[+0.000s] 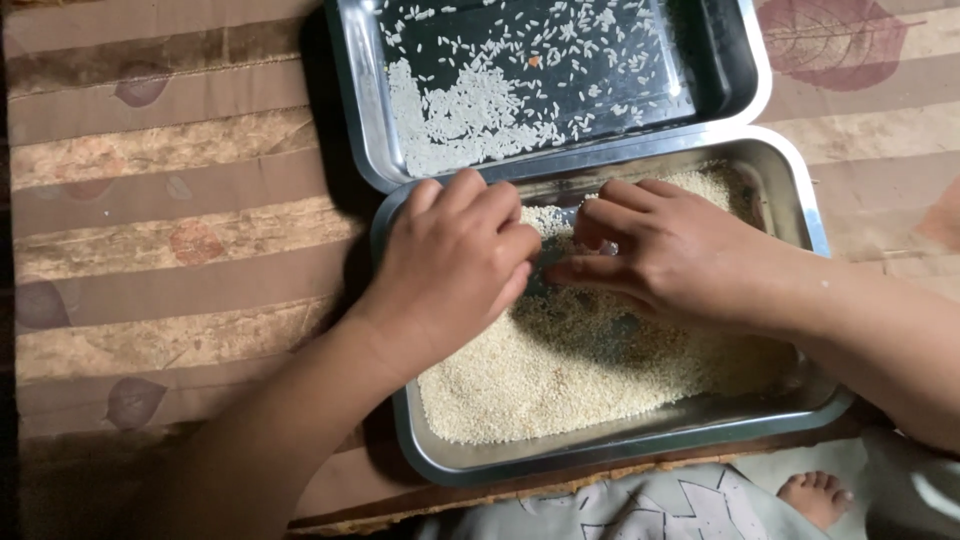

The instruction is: Manually sorting small grains in a metal tray to remove impurities by hand.

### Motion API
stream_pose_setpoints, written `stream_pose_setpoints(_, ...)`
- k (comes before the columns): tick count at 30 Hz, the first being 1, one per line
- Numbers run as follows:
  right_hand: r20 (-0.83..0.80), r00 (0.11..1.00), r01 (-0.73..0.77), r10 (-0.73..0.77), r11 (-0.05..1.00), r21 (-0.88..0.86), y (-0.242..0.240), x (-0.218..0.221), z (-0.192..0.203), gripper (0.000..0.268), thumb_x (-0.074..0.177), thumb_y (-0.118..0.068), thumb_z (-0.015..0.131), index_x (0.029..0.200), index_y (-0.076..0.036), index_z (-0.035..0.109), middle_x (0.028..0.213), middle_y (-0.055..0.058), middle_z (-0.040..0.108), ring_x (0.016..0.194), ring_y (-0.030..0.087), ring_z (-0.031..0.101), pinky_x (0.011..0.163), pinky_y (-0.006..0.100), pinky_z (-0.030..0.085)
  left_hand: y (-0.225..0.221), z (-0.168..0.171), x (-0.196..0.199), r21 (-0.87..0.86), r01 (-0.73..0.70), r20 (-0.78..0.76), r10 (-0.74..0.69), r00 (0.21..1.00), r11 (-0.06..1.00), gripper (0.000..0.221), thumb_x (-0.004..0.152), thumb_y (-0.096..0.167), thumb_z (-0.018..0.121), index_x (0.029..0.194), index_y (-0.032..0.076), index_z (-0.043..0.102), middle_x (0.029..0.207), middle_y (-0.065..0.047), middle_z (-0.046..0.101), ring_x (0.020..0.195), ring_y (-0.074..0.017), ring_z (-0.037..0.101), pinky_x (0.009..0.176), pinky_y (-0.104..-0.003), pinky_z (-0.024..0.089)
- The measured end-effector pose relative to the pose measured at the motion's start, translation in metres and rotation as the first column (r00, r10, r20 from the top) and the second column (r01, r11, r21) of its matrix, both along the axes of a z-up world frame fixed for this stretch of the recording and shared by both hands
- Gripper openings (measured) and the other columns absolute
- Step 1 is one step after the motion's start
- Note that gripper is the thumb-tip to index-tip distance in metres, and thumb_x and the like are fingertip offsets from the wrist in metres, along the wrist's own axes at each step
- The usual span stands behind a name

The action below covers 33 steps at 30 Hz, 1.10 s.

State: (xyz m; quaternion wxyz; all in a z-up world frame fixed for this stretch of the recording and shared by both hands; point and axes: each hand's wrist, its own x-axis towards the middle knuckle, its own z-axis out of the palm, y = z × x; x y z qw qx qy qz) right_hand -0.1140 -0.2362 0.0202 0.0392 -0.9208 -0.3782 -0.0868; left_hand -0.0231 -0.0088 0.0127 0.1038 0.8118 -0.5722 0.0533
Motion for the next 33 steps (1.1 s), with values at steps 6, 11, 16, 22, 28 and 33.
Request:
stream_pose_setpoints(6, -0.037, 0.999, 0.016, -0.020, 0.995, -0.100, -0.004, -0.002, -0.008, 0.040, 0.088, -0.027, 0.072, 0.127, -0.024, 0.072, 0.087, 0.002, 0.060, 0.079, 0.023, 0.052, 0.060, 0.037, 0.050, 0.007, 0.003, 0.006, -0.004, -0.027, -0.067, 0.027, 0.997, 1.000, 0.016, 0.090, 0.034, 0.075, 0.096, 0.019, 0.074, 0.098, 0.000, 0.062, 0.096, -0.0244, 0.052, 0.083, -0.041, 0.044)
stream_pose_setpoints(11, -0.026, 0.997, 0.066, -0.069, 0.995, -0.077, -0.004, -0.003, -0.004, 0.021, 0.090, -0.028, 0.071, 0.109, -0.019, 0.076, 0.094, 0.004, 0.062, 0.085, 0.024, 0.054, 0.065, 0.038, 0.052, 0.001, -0.002, -0.001, -0.020, 0.014, -0.043, -0.015, 0.999, 1.000, 0.015, 0.086, 0.030, 0.079, 0.092, 0.017, 0.074, 0.096, 0.000, 0.061, 0.096, -0.0258, 0.052, 0.082, -0.043, 0.043)
stream_pose_setpoints(16, 0.010, 1.000, 0.020, -0.019, 0.991, -0.131, -0.005, -0.001, -0.009, 0.040, 0.090, -0.024, 0.069, 0.130, -0.026, 0.070, 0.084, 0.001, 0.057, 0.076, 0.023, 0.049, 0.058, 0.038, 0.047, 0.001, 0.001, 0.002, -0.021, 0.023, -0.008, -0.023, 1.000, 1.000, 0.016, 0.085, 0.032, 0.081, 0.090, 0.017, 0.074, 0.095, 0.000, 0.060, 0.095, -0.0260, 0.052, 0.080, -0.042, 0.042)
stream_pose_setpoints(22, -0.030, 0.999, 0.011, -0.016, 0.987, -0.162, -0.005, -0.002, -0.010, 0.045, 0.090, -0.023, 0.067, 0.135, -0.024, 0.067, 0.080, 0.000, 0.054, 0.073, 0.021, 0.048, 0.057, 0.037, 0.045, 0.005, 0.010, 0.003, -0.050, -0.008, -0.069, 0.004, 0.998, 0.999, 0.013, 0.089, 0.031, 0.078, 0.093, 0.020, 0.075, 0.092, 0.001, 0.058, 0.091, -0.0242, 0.050, 0.078, -0.040, 0.041)
stream_pose_setpoints(28, 0.029, 0.994, 0.106, -0.103, 0.990, -0.097, -0.005, -0.004, -0.002, 0.026, 0.081, -0.025, 0.075, 0.106, -0.018, 0.076, 0.096, 0.004, 0.058, 0.089, 0.025, 0.052, 0.067, 0.039, 0.052, 0.002, 0.004, -0.004, -0.050, 0.028, 0.035, -0.026, 0.999, 0.998, 0.015, 0.084, 0.030, 0.082, 0.085, 0.017, 0.074, 0.092, 0.001, 0.058, 0.094, -0.0264, 0.051, 0.077, -0.042, 0.042)
stream_pose_setpoints(33, 0.054, 0.995, 0.091, -0.089, 0.995, -0.028, -0.003, -0.003, 0.001, 0.020, 0.087, -0.020, 0.071, 0.105, -0.012, 0.073, 0.097, 0.007, 0.057, 0.085, 0.027, 0.052, 0.066, 0.039, 0.046, 0.000, 0.005, -0.007, -0.048, 0.054, 0.041, -0.052, 0.998, 0.997, 0.017, 0.081, 0.029, 0.084, 0.083, 0.016, 0.074, 0.095, -0.001, 0.060, 0.096, -0.0263, 0.052, 0.077, -0.041, 0.042)
